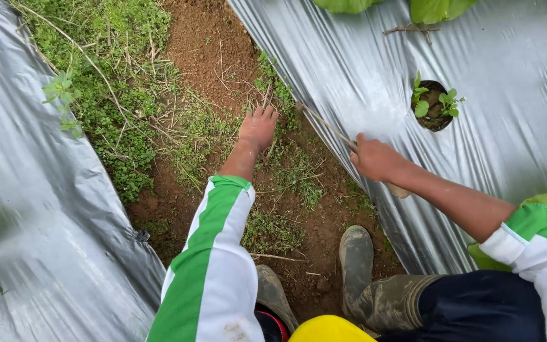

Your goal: Using a hand sickle and bare hands to remove weeds from the soil between rows of crops.

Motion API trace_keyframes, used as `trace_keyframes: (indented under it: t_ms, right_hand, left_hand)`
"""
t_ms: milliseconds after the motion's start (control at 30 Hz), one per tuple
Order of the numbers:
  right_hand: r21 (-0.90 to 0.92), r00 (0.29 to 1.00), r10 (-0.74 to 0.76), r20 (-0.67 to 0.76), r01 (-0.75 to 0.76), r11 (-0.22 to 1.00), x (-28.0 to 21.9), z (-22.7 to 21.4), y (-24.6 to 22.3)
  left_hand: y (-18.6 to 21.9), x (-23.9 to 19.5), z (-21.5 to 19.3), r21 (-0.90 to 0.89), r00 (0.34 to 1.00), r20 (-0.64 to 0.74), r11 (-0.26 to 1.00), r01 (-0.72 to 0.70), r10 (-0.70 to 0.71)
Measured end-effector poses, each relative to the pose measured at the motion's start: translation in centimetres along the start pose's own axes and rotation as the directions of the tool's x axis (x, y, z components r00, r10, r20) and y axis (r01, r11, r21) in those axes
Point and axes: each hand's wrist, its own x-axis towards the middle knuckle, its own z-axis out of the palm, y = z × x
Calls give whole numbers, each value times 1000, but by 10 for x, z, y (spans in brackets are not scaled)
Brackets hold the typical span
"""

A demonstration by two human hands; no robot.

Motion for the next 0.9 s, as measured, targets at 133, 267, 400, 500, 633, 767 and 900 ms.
trace_keyframes:
  t_ms: [133,267,400,500,633,767,900]
  right_hand:
    - [92,992,-29,-120,40,995,13,-7,-7]
    - [158,978,-3,-207,36,987,36,-14,-10]
    - [55,913,-99,-395,131,990,56,-14,-17]
    - [-49,885,-137,-445,129,990,72,-26,-13]
    - [-111,914,-75,-399,33,993,84,-52,-9]
    - [-51,903,-9,-430,-15,999,92,-66,0]
    - [108,919,-22,-394,70,992,99,-77,8]
  left_hand:
    - [11,20,9,-42,997,-76,999,26,-29]
    - [15,40,16,-48,990,-131,998,46,-52]
    - [21,40,-1,-7,980,-198,1000,4,-5]
    - [27,51,-1,15,975,-221,1000,-13,15]
    - [34,57,-9,-5,979,-190,997,73,-73]
    - [32,90,21,-21,969,-221,993,114,-116]
    - [31,122,66,-20,923,-324,977,211,-206]
